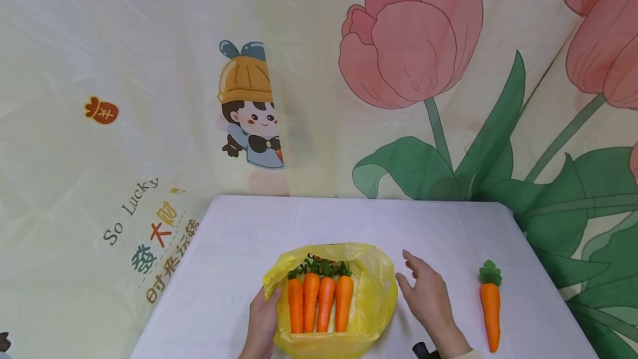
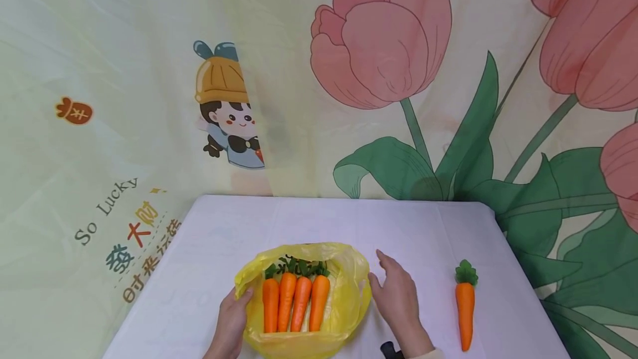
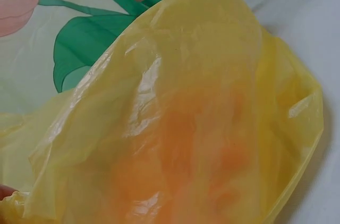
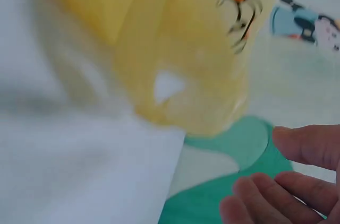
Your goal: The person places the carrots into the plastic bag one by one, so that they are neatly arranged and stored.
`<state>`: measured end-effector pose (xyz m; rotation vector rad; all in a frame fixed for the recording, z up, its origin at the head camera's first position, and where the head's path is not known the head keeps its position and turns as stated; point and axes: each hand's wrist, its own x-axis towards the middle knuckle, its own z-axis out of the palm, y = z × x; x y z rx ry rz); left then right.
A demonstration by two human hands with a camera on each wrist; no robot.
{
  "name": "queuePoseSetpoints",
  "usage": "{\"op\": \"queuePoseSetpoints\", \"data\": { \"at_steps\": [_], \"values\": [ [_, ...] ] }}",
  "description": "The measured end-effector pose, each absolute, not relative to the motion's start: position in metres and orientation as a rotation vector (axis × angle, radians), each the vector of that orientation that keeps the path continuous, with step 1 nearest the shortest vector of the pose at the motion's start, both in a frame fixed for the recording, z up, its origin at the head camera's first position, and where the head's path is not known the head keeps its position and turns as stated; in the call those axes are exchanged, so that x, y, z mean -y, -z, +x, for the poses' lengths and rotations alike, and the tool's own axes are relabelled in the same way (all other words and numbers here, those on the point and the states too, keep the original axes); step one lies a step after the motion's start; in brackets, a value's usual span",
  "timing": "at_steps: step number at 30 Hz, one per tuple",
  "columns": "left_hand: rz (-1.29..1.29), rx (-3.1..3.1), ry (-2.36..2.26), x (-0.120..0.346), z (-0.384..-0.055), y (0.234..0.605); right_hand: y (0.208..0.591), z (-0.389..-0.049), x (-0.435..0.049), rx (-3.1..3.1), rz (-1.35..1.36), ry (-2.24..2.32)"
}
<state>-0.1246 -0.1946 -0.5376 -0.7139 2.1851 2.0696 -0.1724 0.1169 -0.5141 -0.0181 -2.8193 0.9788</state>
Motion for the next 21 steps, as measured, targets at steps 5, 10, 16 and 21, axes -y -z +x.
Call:
{"op": "queuePoseSetpoints", "data": {
  "at_steps": [5, 10, 16, 21],
  "values": [
    [-0.731, -2.172, -2.062, 0.196, -0.125, 0.54, 0.524, -0.174, -0.165, 2.857, -0.136, -0.827],
    [-0.731, -2.172, -2.052, 0.196, -0.125, 0.541, 0.54, -0.174, -0.212, 2.883, -0.22, -0.721],
    [-0.724, -2.173, -2.064, 0.195, -0.124, 0.539, 0.56, -0.171, -0.258, 2.822, -0.198, -0.589],
    [-0.725, -2.178, -2.062, 0.194, -0.123, 0.538, 0.565, -0.173, -0.278, 2.852, -0.309, -0.638]
  ]
}}
